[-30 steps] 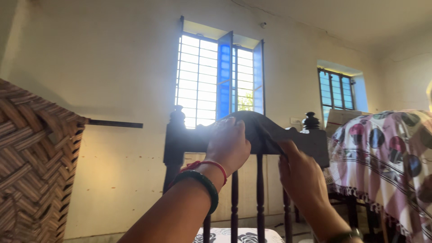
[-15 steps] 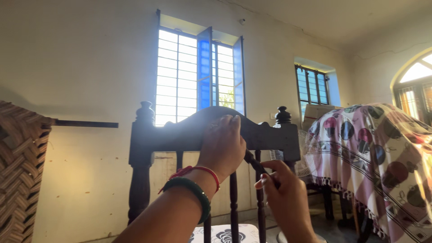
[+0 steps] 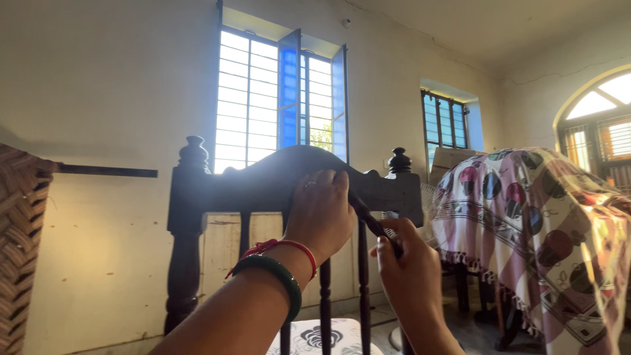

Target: The person paints a wooden chair using a brush, applying dark paint to the legs, rails, and backrest slats.

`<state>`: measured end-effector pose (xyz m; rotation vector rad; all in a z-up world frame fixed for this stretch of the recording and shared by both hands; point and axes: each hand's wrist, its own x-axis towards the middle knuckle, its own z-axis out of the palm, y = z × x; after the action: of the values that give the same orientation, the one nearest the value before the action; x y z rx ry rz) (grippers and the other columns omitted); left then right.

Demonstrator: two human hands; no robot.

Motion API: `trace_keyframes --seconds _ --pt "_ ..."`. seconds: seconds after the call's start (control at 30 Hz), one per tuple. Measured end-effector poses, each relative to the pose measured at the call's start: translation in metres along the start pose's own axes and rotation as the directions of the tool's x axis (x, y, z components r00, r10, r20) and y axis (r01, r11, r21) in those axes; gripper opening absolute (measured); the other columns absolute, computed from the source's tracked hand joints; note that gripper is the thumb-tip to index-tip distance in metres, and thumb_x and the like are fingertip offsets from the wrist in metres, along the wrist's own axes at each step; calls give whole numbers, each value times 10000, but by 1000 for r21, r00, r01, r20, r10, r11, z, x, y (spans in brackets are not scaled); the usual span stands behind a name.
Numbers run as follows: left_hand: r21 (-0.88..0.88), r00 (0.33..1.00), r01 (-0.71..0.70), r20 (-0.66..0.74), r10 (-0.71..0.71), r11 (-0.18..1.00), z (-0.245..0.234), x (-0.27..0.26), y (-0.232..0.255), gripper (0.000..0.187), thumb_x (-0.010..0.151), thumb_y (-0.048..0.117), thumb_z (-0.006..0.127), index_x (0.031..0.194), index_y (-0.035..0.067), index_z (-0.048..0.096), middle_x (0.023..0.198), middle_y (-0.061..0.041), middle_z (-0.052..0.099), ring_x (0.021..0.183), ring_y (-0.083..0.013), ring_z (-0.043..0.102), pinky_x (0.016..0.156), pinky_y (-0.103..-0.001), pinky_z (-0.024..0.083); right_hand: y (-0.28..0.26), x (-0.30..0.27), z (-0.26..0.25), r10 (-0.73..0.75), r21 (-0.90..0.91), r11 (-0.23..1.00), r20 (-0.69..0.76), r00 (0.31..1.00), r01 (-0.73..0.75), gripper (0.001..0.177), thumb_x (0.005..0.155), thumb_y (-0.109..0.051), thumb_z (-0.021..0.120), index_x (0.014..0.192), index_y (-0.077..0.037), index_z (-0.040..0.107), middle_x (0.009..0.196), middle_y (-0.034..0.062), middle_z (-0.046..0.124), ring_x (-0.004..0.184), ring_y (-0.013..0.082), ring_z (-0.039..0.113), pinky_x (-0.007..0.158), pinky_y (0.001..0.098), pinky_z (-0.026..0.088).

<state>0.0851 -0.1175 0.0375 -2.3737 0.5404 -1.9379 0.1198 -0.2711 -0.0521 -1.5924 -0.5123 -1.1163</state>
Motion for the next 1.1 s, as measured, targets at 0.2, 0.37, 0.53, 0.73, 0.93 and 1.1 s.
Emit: trace_keyframes --seconds 0.2,0.37,0.53,0.73,0.93,1.1 --pt "-6 999 -13 47 13 1000 14 -3 9 415 840 167 655 1197 -43 635 1140 -205 642 1126 -342 608 1091 -505 356 25 22 -33 259 -14 965 -109 960 -262 233 974 -114 577 1183 -107 682 815 80 816 521 114 620 476 301 404" --pt "-40 998 -26 53 28 999 29 3 21 460 836 172 653 1236 -50 614 1225 -221 627 1234 -350 559 1120 -508 332 21 30 -40 137 -84 985 -177 975 -153 240 965 -108 608 1199 -89 657 798 76 805 520 120 574 486 296 410" --pt "-60 992 8 126 0 998 38 8 33 464 850 175 659 1252 -48 592 1269 -231 607 1280 -348 522 1147 -516 302 24 26 -37 -45 -122 992 -88 995 34 219 908 -81 636 1116 -83 702 727 82 794 519 52 655 498 236 457" --pt "-54 988 -14 150 22 998 40 10 44 421 867 186 674 1208 -50 606 1262 -235 610 1305 -360 506 1135 -532 296 38 25 -52 -2 -132 991 -184 983 -22 204 952 -78 612 1147 -92 667 770 80 790 445 78 568 394 283 390" --pt "-44 990 -38 134 44 998 53 6 52 362 851 178 676 1134 -43 631 1237 -239 622 1298 -359 522 1151 -500 313 51 -11 -55 123 -371 919 -53 991 -134 240 939 -125 658 1178 -129 677 576 209 705 366 138 486 348 302 333" --pt "-78 995 -69 68 75 995 58 6 53 337 810 150 674 1087 -39 641 1174 -232 640 1249 -375 553 1112 -498 353 52 -3 -62 78 -308 944 -133 988 -116 186 952 -112 629 1131 -117 678 722 137 756 356 122 533 298 317 349"
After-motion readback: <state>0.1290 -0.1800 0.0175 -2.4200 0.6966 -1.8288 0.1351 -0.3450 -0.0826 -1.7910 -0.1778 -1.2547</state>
